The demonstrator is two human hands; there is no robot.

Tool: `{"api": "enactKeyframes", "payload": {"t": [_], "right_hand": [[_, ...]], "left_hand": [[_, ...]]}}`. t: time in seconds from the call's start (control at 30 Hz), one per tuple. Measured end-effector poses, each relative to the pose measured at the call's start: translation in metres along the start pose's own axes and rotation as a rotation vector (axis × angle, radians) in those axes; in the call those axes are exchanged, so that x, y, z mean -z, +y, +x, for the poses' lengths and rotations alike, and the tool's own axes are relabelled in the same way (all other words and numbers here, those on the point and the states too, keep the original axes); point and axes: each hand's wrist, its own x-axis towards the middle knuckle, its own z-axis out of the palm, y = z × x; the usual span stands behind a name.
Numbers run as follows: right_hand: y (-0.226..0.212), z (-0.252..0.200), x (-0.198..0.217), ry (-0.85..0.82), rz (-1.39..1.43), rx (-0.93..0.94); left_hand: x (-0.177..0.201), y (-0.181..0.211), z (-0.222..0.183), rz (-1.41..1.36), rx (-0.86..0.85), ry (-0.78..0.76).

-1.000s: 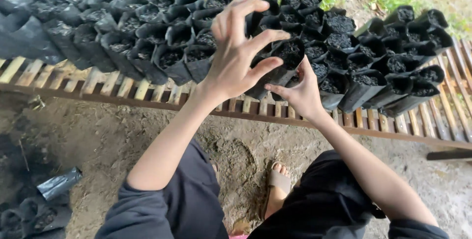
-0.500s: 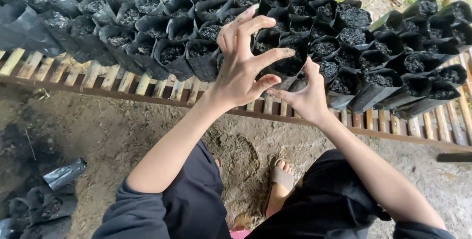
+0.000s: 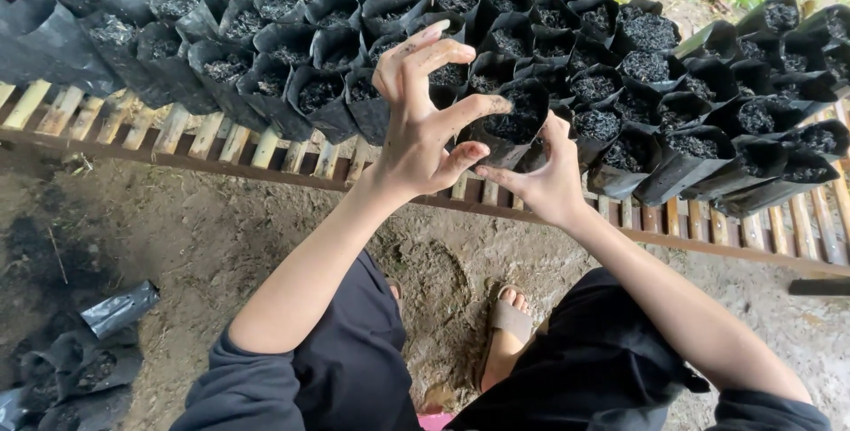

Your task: Arranging soil-filled polybags onto a wooden slatted rack in an organized manner.

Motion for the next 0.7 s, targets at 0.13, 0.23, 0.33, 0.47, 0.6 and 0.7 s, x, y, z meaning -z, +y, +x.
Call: {"api": "enactKeyframes", "payload": {"t": [0.13, 0.23, 0.33, 0.47, 0.6, 0.7], "right_hand": [[0.014, -0.004, -0.007, -0.026, -0.026, 0.008], [0.02, -0.005, -0.012, -0.037, -0.007, 0.019], [0.018, -0.006, -0.014, -0.032, -0.014, 0.038], [0.004, -0.004, -0.014, -0.016, -0.011, 0.064], [0.006, -0.006, -0.017, -0.01, 0.021, 0.035], [0.014, -0.006, -0.02, -0.023, 0.029, 0.035]], "left_hand": [[0.001, 0.0, 0.0, 0.003, -0.019, -0.019], [0.002, -0.002, -0.002, -0.001, -0.053, -0.036], [0.001, -0.007, -0.007, 0.015, -0.065, -0.063], [0.0, -0.007, -0.007, -0.027, -0.064, -0.013], [0.0, -0.007, -0.01, -0.076, -0.101, -0.059], [-0.001, -0.008, -0.01, -0.053, -0.115, -0.06]]}}
